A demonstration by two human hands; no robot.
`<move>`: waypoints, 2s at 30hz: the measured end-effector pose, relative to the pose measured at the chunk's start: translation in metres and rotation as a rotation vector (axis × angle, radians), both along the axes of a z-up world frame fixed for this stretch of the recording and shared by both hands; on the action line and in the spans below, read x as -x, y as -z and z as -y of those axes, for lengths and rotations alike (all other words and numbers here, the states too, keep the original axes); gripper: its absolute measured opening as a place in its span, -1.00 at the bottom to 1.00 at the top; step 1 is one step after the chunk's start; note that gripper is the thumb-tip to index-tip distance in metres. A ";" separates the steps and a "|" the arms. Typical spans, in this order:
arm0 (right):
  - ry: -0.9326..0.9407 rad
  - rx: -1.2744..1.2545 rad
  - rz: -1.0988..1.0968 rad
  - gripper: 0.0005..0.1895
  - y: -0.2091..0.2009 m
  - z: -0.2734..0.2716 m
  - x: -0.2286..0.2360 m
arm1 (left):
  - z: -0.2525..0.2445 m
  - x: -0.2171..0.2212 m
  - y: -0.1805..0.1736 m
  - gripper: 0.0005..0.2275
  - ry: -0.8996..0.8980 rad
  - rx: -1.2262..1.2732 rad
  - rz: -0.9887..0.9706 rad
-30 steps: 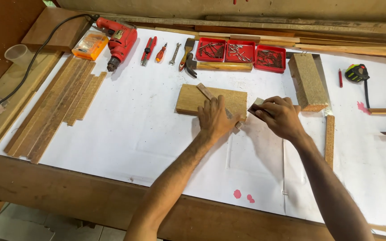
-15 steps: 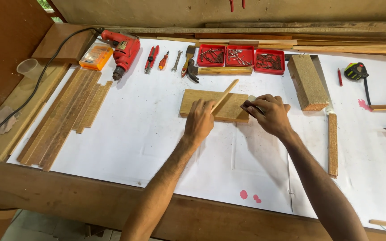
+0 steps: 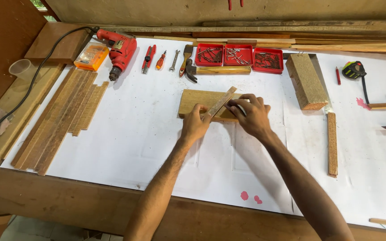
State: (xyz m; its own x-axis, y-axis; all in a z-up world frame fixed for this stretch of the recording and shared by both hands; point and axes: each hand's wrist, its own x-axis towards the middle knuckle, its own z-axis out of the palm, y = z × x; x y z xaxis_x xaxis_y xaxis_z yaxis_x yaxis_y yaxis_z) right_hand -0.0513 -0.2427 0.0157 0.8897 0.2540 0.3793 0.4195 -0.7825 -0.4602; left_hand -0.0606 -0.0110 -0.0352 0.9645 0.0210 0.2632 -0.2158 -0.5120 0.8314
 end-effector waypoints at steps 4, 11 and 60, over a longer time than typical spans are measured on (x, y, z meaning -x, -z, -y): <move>0.004 0.022 0.049 -0.76 0.011 -0.032 -0.004 | 0.013 0.014 -0.024 -0.76 0.014 0.009 -0.152; 0.085 0.208 0.113 -0.70 0.025 -0.041 -0.039 | 0.015 0.021 -0.034 -0.86 0.048 -0.152 -0.130; 0.035 0.307 0.068 -0.73 0.023 -0.035 -0.031 | 0.016 0.021 -0.048 -0.85 0.065 -0.161 -0.275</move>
